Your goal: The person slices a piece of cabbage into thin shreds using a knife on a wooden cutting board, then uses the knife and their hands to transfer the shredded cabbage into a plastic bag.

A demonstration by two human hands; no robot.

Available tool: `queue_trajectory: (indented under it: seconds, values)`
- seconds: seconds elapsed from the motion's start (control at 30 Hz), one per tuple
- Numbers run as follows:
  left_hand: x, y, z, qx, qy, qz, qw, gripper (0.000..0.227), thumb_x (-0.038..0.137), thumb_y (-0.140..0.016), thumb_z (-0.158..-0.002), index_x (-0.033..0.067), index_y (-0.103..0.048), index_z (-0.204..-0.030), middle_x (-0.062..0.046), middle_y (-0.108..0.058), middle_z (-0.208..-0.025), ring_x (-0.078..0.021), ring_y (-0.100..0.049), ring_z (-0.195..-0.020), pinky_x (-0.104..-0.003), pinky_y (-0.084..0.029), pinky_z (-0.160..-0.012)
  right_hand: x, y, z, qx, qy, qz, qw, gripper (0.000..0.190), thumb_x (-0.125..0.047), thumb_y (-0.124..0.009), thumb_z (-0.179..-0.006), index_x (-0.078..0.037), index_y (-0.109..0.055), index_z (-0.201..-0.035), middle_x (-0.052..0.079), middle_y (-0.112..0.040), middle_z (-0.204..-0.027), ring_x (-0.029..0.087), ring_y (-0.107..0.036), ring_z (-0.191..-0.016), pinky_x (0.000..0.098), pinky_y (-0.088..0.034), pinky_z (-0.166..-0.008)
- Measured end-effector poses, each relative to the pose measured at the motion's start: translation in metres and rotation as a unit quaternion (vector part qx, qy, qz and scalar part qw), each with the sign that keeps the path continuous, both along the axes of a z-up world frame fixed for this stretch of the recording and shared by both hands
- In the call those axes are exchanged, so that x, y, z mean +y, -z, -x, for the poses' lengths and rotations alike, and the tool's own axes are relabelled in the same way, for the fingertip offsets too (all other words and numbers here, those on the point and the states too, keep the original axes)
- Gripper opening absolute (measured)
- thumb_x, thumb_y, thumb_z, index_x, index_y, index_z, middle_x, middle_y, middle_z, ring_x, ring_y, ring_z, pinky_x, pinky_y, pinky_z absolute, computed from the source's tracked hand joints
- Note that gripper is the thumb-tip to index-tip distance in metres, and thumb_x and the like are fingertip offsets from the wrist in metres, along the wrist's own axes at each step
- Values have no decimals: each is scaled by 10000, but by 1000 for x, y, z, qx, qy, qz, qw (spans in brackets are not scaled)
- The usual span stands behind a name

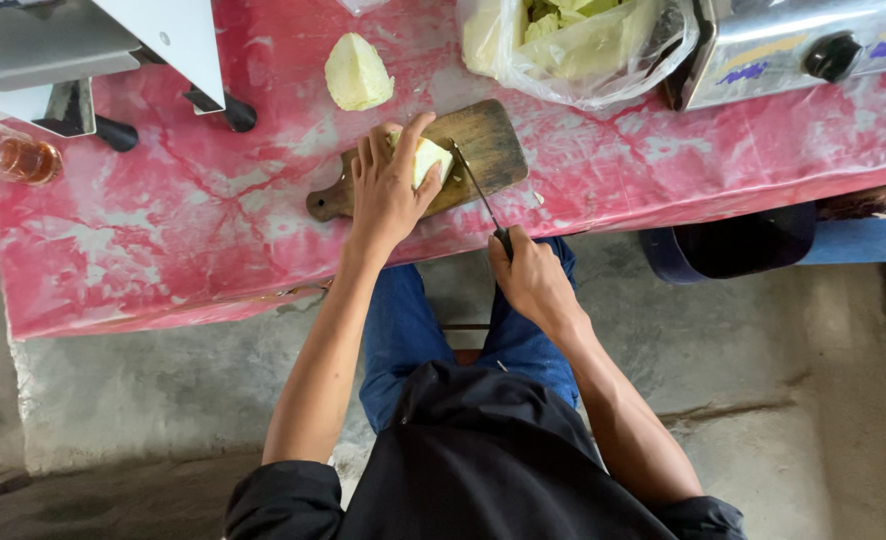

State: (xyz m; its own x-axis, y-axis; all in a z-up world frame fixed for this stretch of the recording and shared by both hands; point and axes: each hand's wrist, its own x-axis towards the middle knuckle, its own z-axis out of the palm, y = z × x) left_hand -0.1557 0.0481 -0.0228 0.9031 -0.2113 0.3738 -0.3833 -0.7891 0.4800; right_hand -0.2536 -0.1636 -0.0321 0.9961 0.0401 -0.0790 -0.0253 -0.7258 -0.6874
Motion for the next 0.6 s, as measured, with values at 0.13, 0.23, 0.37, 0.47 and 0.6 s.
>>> queue_trajectory:
  seconds: [0.13,0.23,0.37,0.47,0.6]
  values:
    - [1,0,0,6,-4,3,1000,664,258,-741,-930,254,-443,-1523,-134,-512,-1277,-364,-511,-1182,-526,-412,-953,7,-2,-2,6,16,-7,1000,347,-307,-587,-1028,26,-575,-934,326,-653,-740,533,-633,-744,613,-475,-656]
    - [0,-1,0,20,-6,5,1000,671,261,-735,-932,254,-435,-1532,-133,-515,-1282,-364,-510,-1180,-528,-415,-946,10,-10,-5,15,16,-46,999,339,-293,-582,-1026,32,-578,-932,320,-651,-759,517,-642,-767,594,-477,-640]
    - [1,-1,1,12,-5,4,1000,683,257,-736,-926,253,-429,-1536,-138,-512,-1293,-370,-505,-1199,-526,-416,-953,15,-23,-8,8,24,-69,997,321,-275,-589,-1013,38,-611,-948,309,-676,-821,509,-644,-828,575,-481,-674]
    - [2,0,1,14,-4,7,1000,695,249,-734,-931,253,-419,-1550,-139,-510,-1304,-367,-502,-1213,-524,-419,-960,16,-29,-8,9,20,-69,997,311,-268,-595,-1006,40,-623,-973,312,-675,-833,510,-640,-842,571,-482,-684]
    - [2,1,0,7,-2,3,1000,725,249,-742,-925,254,-398,-1564,-139,-506,-1297,-367,-499,-1212,-527,-417,-967,18,-30,-9,7,12,-57,998,298,-255,-594,-1019,37,-626,-972,317,-665,-827,516,-632,-846,572,-480,-696]
